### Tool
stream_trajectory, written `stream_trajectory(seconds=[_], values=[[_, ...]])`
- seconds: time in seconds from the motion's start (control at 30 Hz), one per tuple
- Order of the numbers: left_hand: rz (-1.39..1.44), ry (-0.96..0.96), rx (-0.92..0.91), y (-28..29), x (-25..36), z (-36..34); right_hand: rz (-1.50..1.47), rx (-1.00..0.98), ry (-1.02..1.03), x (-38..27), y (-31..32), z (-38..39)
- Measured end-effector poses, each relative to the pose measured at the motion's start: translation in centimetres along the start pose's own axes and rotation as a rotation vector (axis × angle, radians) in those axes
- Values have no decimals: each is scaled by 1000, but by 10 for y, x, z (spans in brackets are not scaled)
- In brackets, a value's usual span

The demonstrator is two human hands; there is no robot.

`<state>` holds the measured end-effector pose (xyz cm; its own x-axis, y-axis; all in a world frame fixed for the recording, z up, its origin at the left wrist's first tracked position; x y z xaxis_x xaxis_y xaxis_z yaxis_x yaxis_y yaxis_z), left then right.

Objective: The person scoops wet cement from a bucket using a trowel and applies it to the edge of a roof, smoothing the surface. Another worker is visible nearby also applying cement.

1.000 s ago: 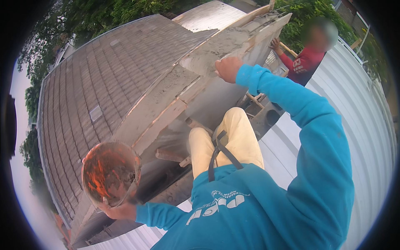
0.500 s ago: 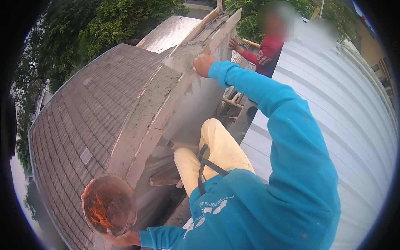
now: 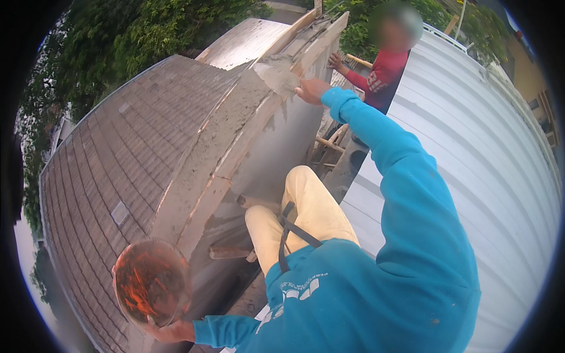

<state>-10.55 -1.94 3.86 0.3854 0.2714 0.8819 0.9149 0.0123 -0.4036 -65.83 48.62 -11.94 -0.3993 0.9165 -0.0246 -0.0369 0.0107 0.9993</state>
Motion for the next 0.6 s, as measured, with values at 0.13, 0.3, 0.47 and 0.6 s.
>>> stream_trajectory(seconds=[0.13, 0.3, 0.47, 0.6], values=[[0, -16, -20, -1, -3, 3, -92, -41, 34, 16, -16, 35], [21, 10, -61, -10, -9, 9, 115, -43, 168, 40, -1, 96], [39, 12, -48, -4, -4, 9, -204, -270, -159, 15, 70, 105], [56, 38, -53, -5, -1, 6, -217, -255, -91, 29, 69, 47]])
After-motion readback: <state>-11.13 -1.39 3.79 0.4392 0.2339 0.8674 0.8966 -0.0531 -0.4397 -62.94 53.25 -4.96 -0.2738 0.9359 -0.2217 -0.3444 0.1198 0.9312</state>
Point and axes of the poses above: each hand's wrist, its own z-axis away from the middle knuckle, its own y-axis out of the back of the hand, x = y × z, the point moved 6 cm from there along -z, towards the middle knuckle, and after that the axes turned 12 degrees about z, right-handed, at the moved point
